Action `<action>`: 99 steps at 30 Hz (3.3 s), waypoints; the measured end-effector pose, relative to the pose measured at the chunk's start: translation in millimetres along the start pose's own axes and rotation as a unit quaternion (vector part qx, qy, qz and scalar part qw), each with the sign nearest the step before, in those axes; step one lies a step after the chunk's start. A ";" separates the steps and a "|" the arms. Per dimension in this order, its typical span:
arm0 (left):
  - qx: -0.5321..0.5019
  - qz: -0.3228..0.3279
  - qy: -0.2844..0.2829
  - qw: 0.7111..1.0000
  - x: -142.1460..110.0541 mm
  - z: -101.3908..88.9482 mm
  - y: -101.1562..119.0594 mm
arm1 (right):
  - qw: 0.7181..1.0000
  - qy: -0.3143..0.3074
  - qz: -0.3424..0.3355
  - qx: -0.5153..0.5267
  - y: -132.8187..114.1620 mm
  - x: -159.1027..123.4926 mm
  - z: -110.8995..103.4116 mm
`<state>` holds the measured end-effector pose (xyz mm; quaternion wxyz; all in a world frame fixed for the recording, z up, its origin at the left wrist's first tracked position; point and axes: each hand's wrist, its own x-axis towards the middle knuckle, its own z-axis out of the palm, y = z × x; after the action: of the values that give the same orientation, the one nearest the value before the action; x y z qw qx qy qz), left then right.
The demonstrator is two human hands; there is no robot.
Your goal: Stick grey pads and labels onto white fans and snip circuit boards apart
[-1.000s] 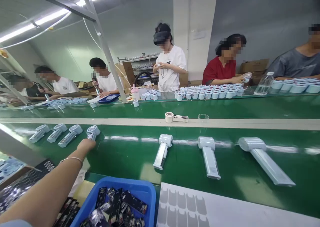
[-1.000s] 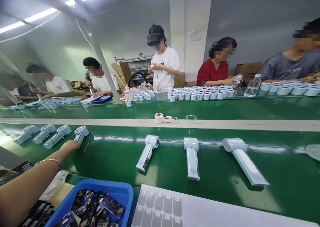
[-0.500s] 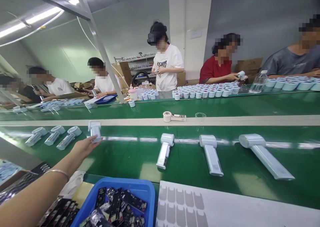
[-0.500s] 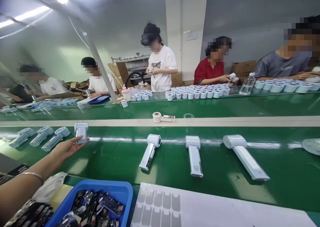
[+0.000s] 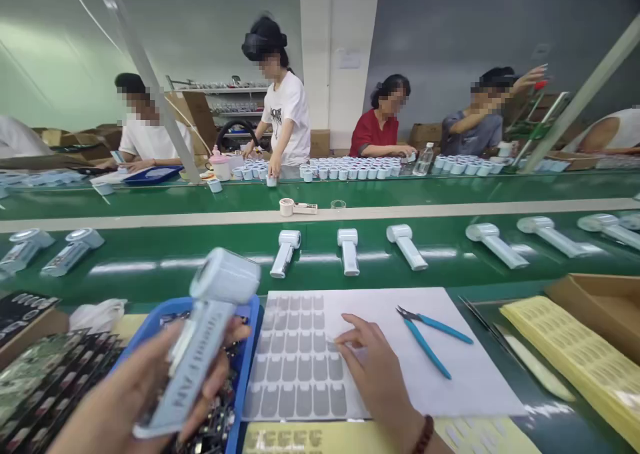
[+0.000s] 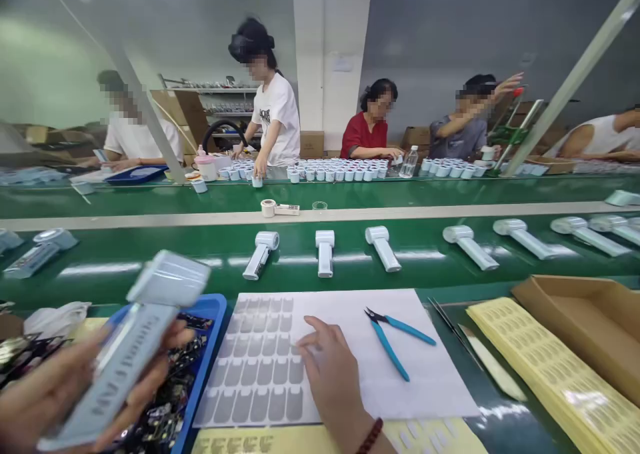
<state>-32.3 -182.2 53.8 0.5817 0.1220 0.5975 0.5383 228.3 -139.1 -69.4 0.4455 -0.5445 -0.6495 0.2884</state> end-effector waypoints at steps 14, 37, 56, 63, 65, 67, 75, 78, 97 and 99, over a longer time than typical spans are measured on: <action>-0.257 -0.172 0.012 0.951 -29.1 84.5 -85.4 | 0.931 -0.146 0.157 0.297 -97.8 -55.6 -32.2; -0.289 -0.161 0.005 0.943 -34.2 78.4 -90.5 | 0.937 -0.130 0.139 0.292 -105.4 -60.2 -12.2; -0.143 -0.105 0.019 0.984 -43.6 63.8 -91.7 | 0.942 -0.114 0.145 0.281 -79.3 -59.6 -16.0; 0.015 0.032 -0.011 0.999 -31.0 21.9 -134.7 | 0.983 -0.148 0.075 0.079 -41.7 -61.0 -7.6; 0.040 0.037 -0.018 0.998 -30.9 17.4 -144.3 | 0.986 -0.145 0.063 0.049 -36.7 -63.2 -0.3; 0.048 0.045 -0.017 0.998 -32.2 16.6 -149.9 | 0.987 -0.144 0.056 0.034 -34.1 -65.3 5.3; 0.015 0.023 -0.003 1.000 -38.5 21.8 -147.5 | 0.977 -0.178 0.061 0.098 -38.1 -60.1 -11.6; -0.025 -0.001 -0.009 1.000 -40.5 26.1 -138.1 | 0.959 -0.187 0.092 0.191 -51.7 -56.6 -23.2; -0.101 -0.015 0.002 0.995 -32.2 58.9 -101.1 | 0.958 -0.238 0.053 0.149 -95.8 -40.5 -17.8; -0.101 -0.024 -0.023 0.994 -35.3 58.5 -99.0 | 0.969 -0.214 0.005 0.124 -92.5 -40.7 -15.0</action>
<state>73.9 -218.8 10.9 0.6174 0.0606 0.5296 0.5785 200.5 -202.3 5.9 0.3586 -0.4135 -0.6863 0.4789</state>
